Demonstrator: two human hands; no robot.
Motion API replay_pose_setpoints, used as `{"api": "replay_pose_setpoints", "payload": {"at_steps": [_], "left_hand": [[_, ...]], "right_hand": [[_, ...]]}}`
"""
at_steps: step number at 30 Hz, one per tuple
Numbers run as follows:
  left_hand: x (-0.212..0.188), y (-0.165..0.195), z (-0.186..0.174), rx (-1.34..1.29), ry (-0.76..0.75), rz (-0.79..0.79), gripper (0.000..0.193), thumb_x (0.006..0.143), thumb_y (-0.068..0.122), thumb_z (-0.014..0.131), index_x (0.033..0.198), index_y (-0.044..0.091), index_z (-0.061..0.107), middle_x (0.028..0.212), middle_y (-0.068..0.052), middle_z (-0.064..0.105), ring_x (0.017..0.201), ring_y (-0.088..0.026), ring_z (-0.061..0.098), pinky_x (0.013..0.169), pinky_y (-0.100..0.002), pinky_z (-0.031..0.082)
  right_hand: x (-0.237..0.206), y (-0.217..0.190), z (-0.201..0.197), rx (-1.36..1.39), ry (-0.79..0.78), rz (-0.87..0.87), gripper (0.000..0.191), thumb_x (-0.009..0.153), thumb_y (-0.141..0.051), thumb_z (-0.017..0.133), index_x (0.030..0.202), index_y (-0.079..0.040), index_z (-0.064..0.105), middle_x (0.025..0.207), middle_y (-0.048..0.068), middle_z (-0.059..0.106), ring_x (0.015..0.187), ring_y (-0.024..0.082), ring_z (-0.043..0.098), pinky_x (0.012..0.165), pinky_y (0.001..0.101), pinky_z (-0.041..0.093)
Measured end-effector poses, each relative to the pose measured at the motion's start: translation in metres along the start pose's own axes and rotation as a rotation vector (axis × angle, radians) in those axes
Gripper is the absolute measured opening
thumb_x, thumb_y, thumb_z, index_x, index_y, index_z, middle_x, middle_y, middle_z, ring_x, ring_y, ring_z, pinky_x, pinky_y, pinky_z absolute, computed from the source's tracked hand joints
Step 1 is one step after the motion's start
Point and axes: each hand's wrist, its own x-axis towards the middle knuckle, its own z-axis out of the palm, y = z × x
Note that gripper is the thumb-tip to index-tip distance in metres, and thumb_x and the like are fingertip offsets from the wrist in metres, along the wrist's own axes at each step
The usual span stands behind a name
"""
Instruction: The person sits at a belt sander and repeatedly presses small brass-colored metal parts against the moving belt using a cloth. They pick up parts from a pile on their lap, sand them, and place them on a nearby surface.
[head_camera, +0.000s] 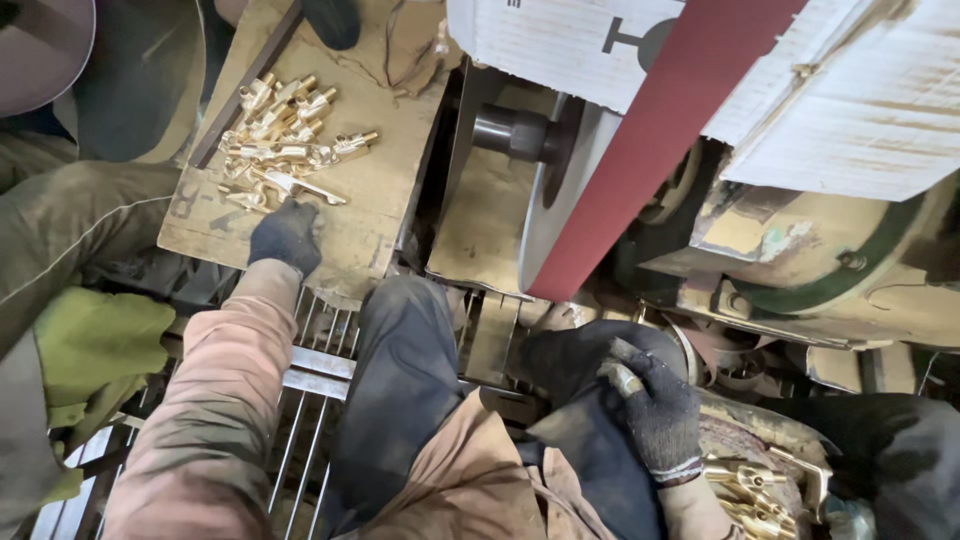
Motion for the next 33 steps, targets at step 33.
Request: {"api": "replay_pose_setpoints", "payload": {"at_steps": [33], "left_hand": [[-0.243,0.278,-0.047,-2.028,-0.491,0.09,0.052,0.087,-0.004,0.069,0.137,-0.004,0.055,0.121,-0.017,0.069,0.104,-0.022,0.071,0.091,-0.034,0.06]], "right_hand": [[-0.081,-0.013,-0.02,0.454,-0.208,-0.453,0.039,0.092,-0.017,0.075,0.127,-0.001,0.068,0.133,0.012,0.07,0.118,0.023,0.071,0.1,0.0354,0.058]]}}
